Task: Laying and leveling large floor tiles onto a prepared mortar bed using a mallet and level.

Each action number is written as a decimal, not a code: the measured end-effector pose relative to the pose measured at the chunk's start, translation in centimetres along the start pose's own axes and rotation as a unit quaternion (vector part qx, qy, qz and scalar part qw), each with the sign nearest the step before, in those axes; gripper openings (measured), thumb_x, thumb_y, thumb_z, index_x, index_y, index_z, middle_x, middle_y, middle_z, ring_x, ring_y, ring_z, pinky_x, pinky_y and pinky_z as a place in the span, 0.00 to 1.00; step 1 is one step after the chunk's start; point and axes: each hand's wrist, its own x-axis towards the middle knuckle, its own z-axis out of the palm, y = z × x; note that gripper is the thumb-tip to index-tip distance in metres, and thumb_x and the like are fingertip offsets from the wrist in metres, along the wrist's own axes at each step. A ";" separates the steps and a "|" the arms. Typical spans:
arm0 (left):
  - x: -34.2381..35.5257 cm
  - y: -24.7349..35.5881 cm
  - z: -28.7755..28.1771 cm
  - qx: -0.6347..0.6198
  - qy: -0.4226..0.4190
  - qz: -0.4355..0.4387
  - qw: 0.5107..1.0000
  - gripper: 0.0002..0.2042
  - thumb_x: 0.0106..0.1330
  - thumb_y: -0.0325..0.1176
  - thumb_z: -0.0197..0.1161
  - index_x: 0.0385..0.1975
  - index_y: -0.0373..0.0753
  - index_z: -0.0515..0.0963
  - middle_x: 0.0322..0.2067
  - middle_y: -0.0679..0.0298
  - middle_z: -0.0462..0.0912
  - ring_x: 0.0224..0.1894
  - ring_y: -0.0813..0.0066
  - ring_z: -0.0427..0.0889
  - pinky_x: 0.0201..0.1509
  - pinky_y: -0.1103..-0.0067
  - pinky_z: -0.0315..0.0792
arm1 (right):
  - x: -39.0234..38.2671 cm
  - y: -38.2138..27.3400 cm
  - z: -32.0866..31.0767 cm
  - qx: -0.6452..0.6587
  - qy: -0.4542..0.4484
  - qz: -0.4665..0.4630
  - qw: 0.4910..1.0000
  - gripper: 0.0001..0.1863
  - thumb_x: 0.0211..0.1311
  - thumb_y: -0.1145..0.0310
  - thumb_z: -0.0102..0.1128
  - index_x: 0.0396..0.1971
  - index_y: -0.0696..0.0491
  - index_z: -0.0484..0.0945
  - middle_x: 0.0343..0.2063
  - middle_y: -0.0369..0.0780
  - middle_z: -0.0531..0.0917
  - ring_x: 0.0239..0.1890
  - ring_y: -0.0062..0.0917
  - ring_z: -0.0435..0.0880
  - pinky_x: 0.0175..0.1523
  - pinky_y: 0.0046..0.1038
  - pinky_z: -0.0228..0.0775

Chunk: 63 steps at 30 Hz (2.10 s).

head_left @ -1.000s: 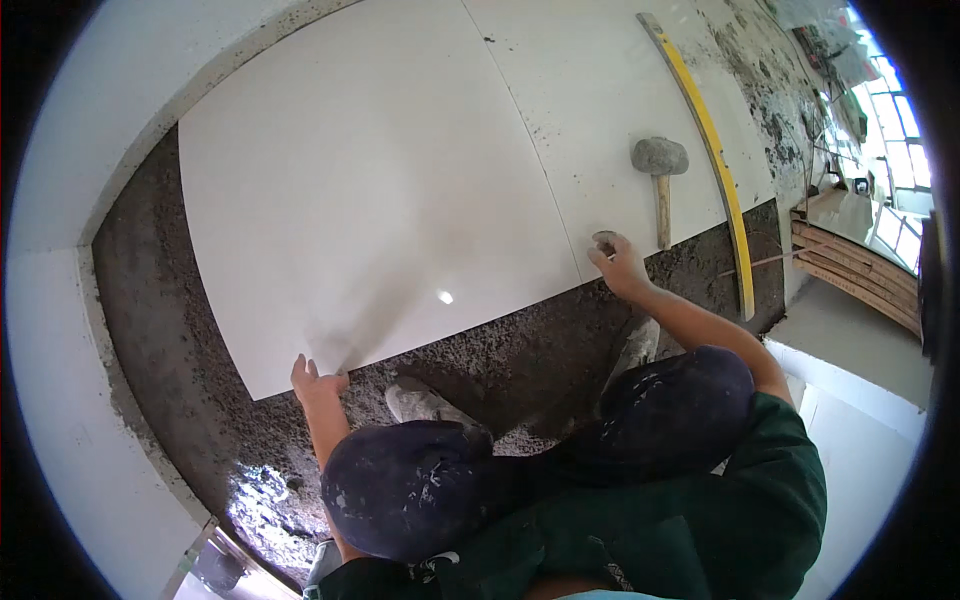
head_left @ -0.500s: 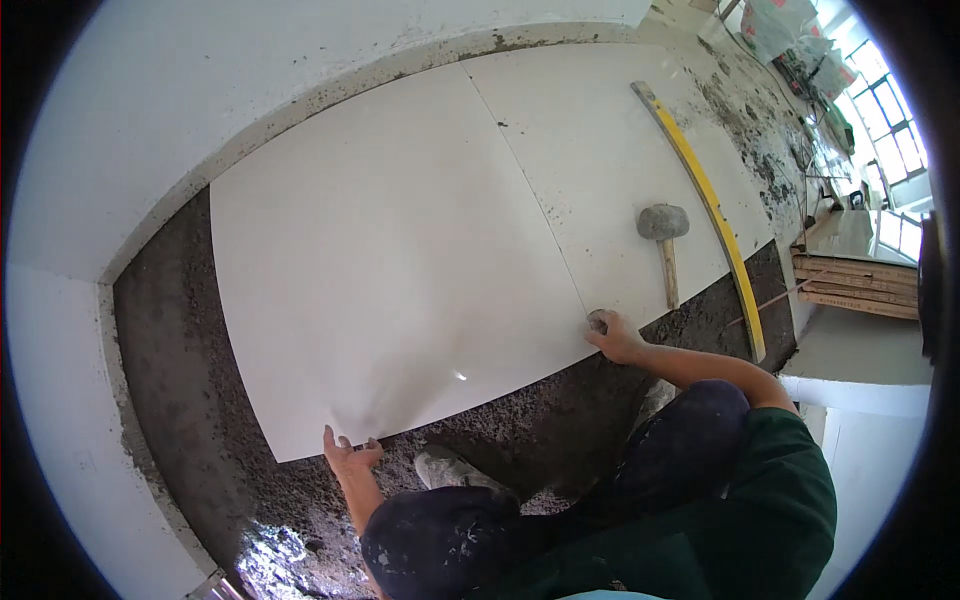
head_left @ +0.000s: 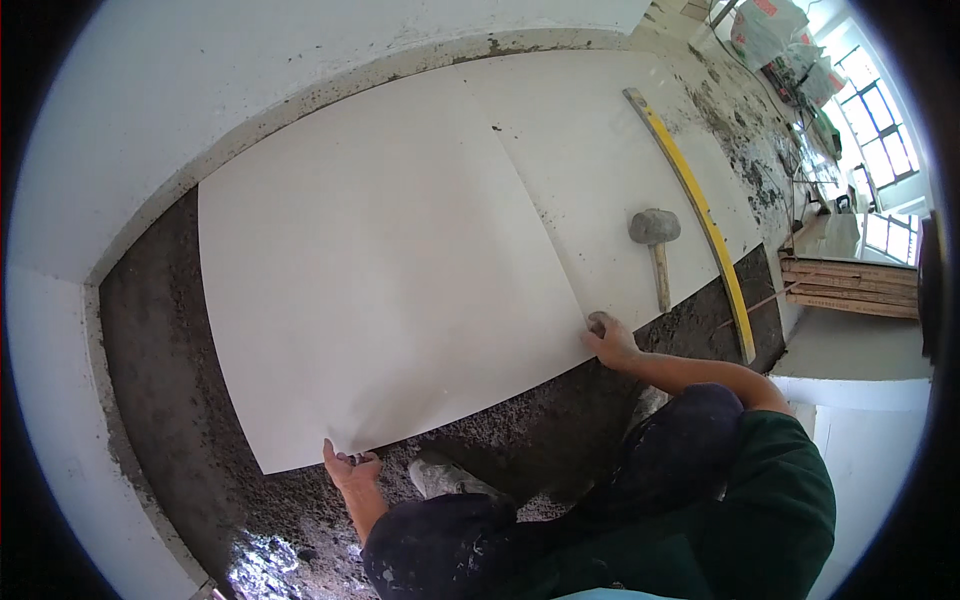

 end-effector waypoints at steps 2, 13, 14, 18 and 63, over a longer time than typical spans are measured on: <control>0.0 0.5 -0.8 -0.014 0.000 0.011 1.000 0.14 0.58 0.53 0.65 0.29 0.51 0.72 0.32 0.76 0.77 0.33 0.80 0.70 0.28 0.80 0.58 | 1.3 -0.9 0.8 0.016 0.009 -0.011 1.000 0.28 0.59 0.52 0.63 0.51 0.59 0.76 0.36 0.47 0.84 0.40 0.37 0.83 0.49 0.35 0.74; 0.7 0.4 -2.5 -0.039 -0.042 0.004 0.998 0.11 0.65 0.47 0.59 0.39 0.48 0.76 0.33 0.66 0.78 0.27 0.74 0.72 0.23 0.77 0.60 | 6.0 0.6 3.9 0.226 -0.098 0.123 0.961 0.37 0.71 0.43 0.43 0.61 0.65 0.67 0.57 0.47 0.74 0.56 0.37 0.74 0.63 0.38 0.64; 0.5 0.4 -2.5 -0.037 -0.038 0.004 0.999 0.11 0.65 0.47 0.59 0.39 0.48 0.76 0.33 0.66 0.78 0.27 0.74 0.72 0.23 0.77 0.60 | 6.4 0.6 3.6 0.225 -0.099 0.126 0.961 0.37 0.71 0.43 0.43 0.61 0.65 0.67 0.57 0.47 0.74 0.56 0.37 0.74 0.63 0.38 0.64; -2.1 -0.8 -0.4 0.022 -0.077 -0.013 0.997 0.12 0.66 0.47 0.59 0.35 0.47 0.77 0.30 0.68 0.78 0.27 0.76 0.72 0.25 0.78 0.61 | 6.8 1.5 0.2 0.065 -0.129 0.173 0.974 0.36 0.69 0.44 0.48 0.56 0.66 0.71 0.55 0.50 0.76 0.57 0.38 0.73 0.63 0.39 0.63; -2.0 0.4 -1.8 0.009 -0.083 0.020 0.996 0.17 0.66 0.50 0.56 0.40 0.42 0.75 0.32 0.66 0.76 0.29 0.72 0.69 0.28 0.77 0.60 | 10.7 -2.5 1.4 0.375 -0.112 0.139 0.909 0.38 0.70 0.42 0.46 0.62 0.63 0.66 0.59 0.47 0.73 0.62 0.36 0.69 0.67 0.43 0.59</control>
